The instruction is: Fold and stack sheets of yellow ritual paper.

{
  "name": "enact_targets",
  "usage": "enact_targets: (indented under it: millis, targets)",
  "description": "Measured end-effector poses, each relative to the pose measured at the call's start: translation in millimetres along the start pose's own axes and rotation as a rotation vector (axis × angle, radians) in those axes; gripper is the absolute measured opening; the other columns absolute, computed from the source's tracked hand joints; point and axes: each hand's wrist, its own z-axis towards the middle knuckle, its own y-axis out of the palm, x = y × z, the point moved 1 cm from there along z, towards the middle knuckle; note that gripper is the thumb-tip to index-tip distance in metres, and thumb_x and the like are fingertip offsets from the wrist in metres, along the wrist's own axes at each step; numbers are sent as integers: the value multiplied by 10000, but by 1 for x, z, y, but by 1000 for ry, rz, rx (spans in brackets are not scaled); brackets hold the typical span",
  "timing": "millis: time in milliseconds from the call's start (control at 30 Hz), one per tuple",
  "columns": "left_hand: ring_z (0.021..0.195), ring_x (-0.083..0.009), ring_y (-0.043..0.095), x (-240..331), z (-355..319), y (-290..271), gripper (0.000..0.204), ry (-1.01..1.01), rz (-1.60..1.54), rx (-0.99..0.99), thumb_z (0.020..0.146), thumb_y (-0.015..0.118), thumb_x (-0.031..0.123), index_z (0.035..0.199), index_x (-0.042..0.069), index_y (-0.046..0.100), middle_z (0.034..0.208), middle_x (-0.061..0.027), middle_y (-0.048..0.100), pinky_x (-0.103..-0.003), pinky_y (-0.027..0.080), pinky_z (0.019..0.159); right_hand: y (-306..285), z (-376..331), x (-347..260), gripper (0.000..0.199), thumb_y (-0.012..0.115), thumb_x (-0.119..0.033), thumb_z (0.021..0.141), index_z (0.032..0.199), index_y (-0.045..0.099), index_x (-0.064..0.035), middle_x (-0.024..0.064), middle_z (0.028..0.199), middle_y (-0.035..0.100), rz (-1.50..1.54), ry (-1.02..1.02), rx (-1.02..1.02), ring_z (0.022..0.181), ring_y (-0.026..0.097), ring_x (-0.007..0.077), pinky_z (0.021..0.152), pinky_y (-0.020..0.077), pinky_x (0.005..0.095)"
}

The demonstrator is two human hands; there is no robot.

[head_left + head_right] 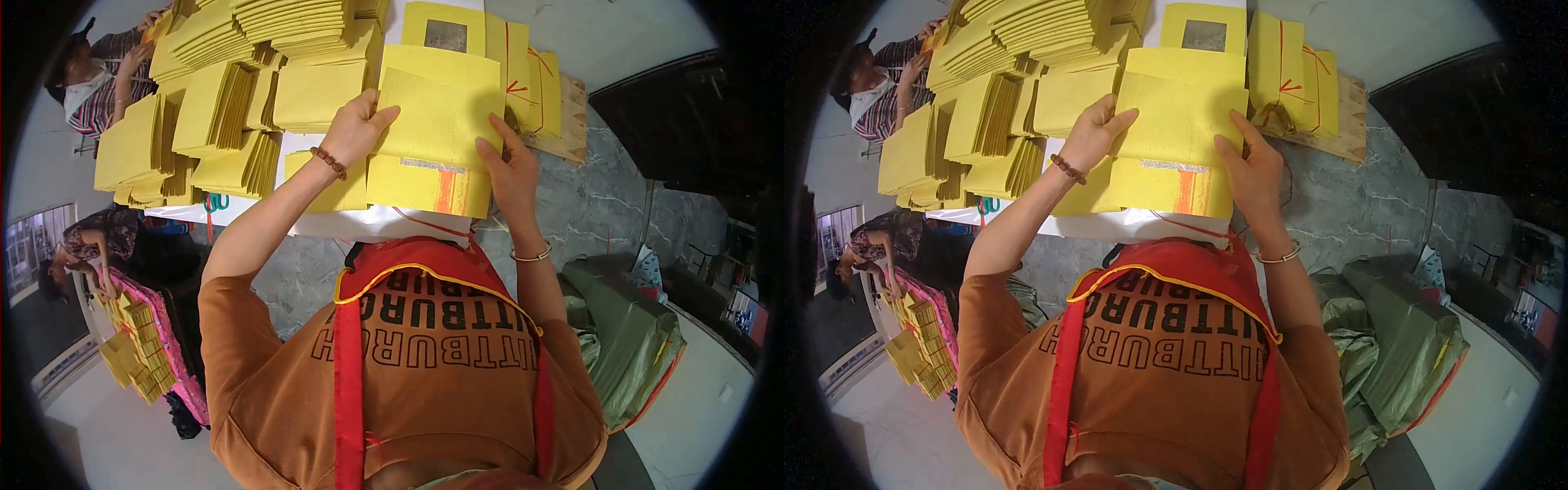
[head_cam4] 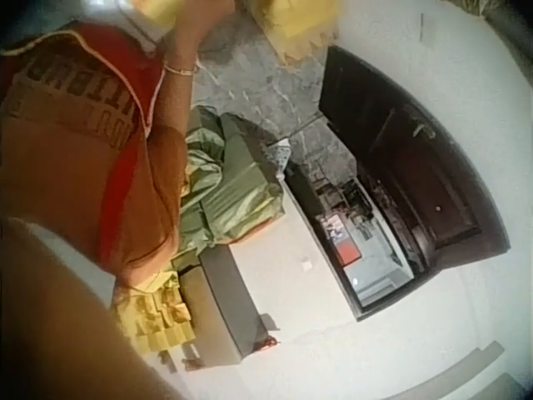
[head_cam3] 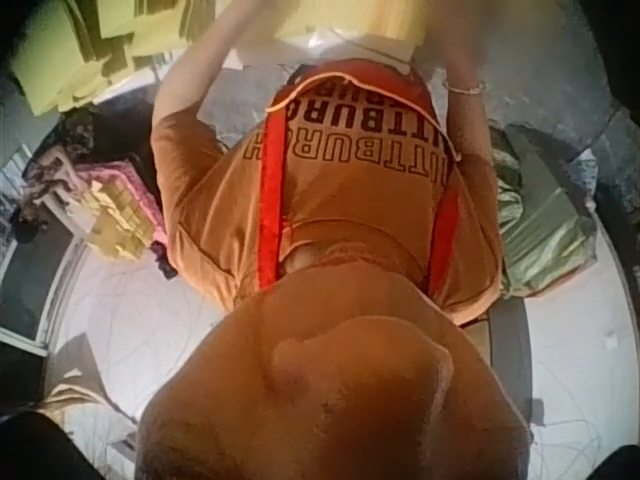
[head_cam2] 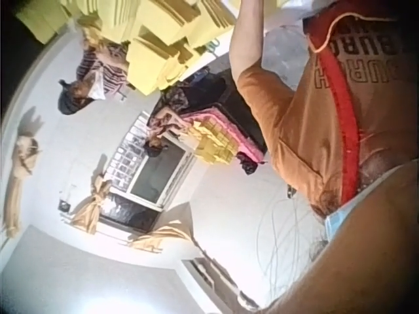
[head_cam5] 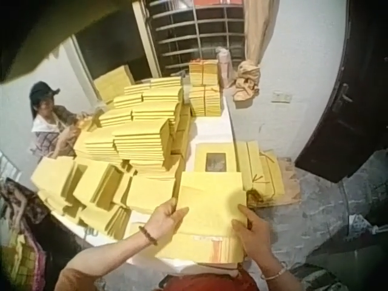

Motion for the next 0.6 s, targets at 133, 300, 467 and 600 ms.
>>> enact_targets:
  millis: [133,300,467,600]
  targets:
    - [571,-141,475,10,-3,-1,270,37,-58,27,842,610,239,917,-4,522,623,-70,504,-285,382,526,2,1,-5,398,631,-138,801,1167,560,4,112,895,663,-6,-40,37,731,562,92,680,459,247]
    - [886,-246,590,45,-23,-6,426,704,733,390,846,596,241,1201,43,468,1021,-139,603,-358,453,731,0,2,-7,399,626,-133,796,1165,560,5,139,902,661,-86,10,36,768,589,110,703,463,262]
    - [1239,-308,376,53,-51,31,665,853,919,-120,824,548,424,1350,70,346,1337,-141,414,-471,275,1008,1,2,-5,417,636,-162,785,1167,564,-10,150,868,657,-110,-34,62,744,599,135,697,469,283]
    - [1308,-303,282,35,-54,38,735,784,996,-171,815,489,529,1371,80,320,1412,-129,320,-484,189,1064,0,2,-18,403,636,-172,783,1151,574,-21,157,887,643,-83,70,24,813,609,177,722,464,292]
